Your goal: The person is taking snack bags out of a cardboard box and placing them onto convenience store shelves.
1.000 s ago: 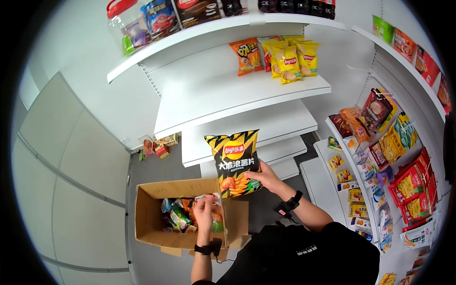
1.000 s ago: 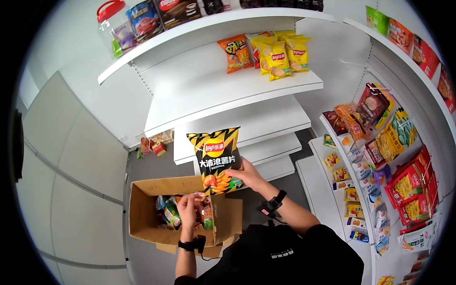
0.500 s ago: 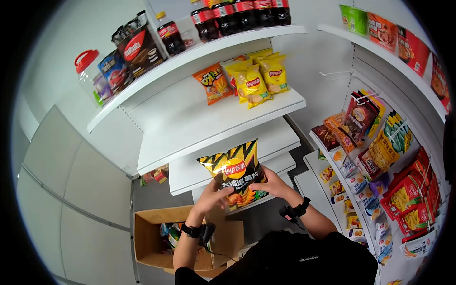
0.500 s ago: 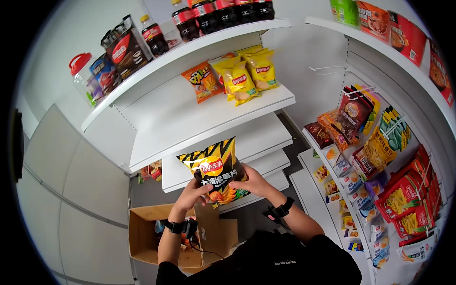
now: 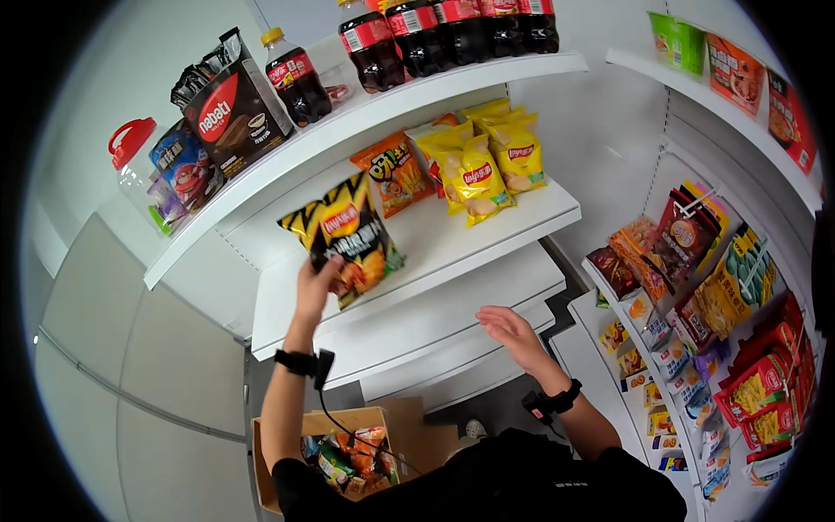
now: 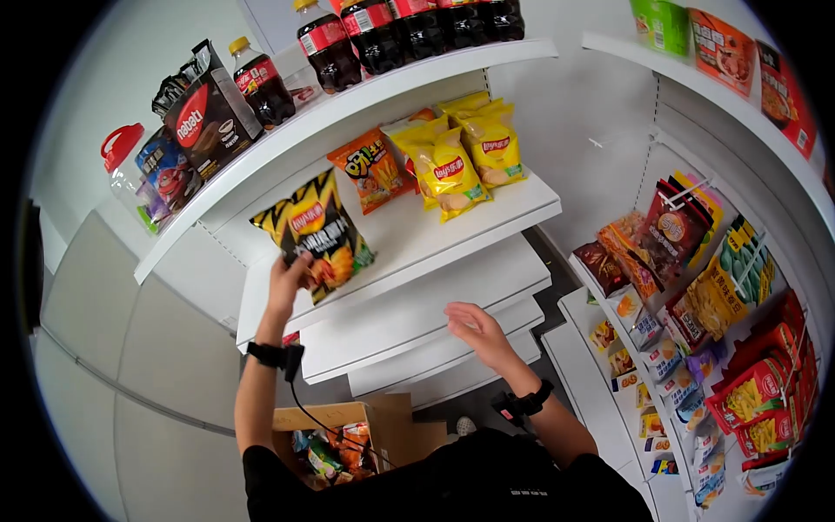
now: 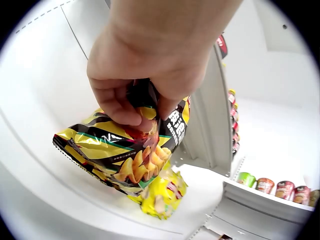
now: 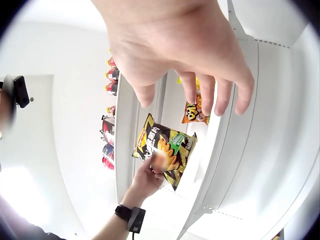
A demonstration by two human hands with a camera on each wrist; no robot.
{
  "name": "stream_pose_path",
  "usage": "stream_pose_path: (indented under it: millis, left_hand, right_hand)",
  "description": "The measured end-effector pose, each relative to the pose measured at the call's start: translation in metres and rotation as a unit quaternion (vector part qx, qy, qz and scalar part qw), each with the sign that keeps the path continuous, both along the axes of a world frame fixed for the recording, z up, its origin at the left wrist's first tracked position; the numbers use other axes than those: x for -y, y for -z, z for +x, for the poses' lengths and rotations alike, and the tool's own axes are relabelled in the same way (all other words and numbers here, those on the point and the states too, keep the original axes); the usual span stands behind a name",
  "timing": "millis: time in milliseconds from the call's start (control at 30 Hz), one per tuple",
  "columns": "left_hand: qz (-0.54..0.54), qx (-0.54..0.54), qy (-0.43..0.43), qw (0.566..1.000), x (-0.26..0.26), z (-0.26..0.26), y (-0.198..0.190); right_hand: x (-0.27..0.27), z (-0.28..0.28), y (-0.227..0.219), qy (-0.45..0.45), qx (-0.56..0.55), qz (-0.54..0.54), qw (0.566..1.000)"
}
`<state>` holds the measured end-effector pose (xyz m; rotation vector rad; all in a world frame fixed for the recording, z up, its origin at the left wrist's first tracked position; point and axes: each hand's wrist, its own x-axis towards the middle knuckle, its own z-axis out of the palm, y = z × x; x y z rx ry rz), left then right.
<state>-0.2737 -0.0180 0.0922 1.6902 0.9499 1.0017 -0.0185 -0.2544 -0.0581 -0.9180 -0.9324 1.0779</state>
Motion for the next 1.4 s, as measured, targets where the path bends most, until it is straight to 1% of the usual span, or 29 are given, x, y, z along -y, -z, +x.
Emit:
stream_pose_path:
  millis: [33,133,200,367,533,667,867,967,1067,1133,1200,1300,1400]
  left_hand:
    - [-0.004,0.006,-0.005,1.0,-0.023,-0.001,-0.003]
    - [-0.019,0.001,-0.008,1.0,-0.085,-0.003,-0.008]
    - [-0.056,0.007,-0.007,0.998,-0.112,0.001,-0.01]
    - [-0.086,0.008,0.041,0.995,-0.178,0.01,0.003]
    - [-0.121,0.015,0.095,0.988,-0.211,0.016,0.018]
    - [-0.129,0.0,0.082,0.988,-0.222,0.016,0.027]
    - [-0.123,-0.023,0.046,0.991,-0.216,0.015,0.031]
    - [-0.144,-0.014,0.048,0.988,-0.204,0.008,0.027]
    - [-0.14,-0.008,-0.014,0.99,-0.193,-0.004,0.034]
    - [-0.137,-0.005,-0.039,0.99,-0.176,-0.016,0.034]
    - [-0.127,0.024,-0.046,0.991,-0.15,-0.032,0.034]
    - [-0.137,0.066,-0.069,0.986,-0.088,-0.051,0.031]
    - [-0.158,0.116,-0.085,0.977,-0.019,-0.077,0.048]
  right_hand:
    - [-0.005,0.0,-0.004,0.003,-0.006,0.0,1.0]
    - [-0.021,0.0,-0.011,0.021,0.026,0.007,0.999]
    - [-0.027,-0.002,-0.019,0.031,0.007,0.012,0.999]
    - [-0.037,-0.006,-0.024,0.037,-0.063,0.013,0.997]
    - [-0.046,-0.019,-0.032,0.011,-0.131,0.048,0.99]
    - [-0.055,-0.027,-0.036,0.004,-0.098,0.038,0.994]
    - [-0.056,-0.027,-0.029,0.001,-0.08,0.024,0.997]
    - [-0.052,-0.027,-0.027,0.0,-0.086,0.018,0.996]
    - [-0.044,-0.027,-0.022,-0.008,-0.096,0.006,0.995]
    - [-0.037,-0.026,-0.019,-0.021,-0.092,-0.004,0.996]
    - [-0.026,-0.024,-0.018,-0.044,-0.108,-0.011,0.993]
    - [-0.01,-0.019,-0.016,-0.084,-0.11,-0.024,0.99]
    - [0.005,-0.016,-0.014,-0.136,-0.099,-0.043,0.985]
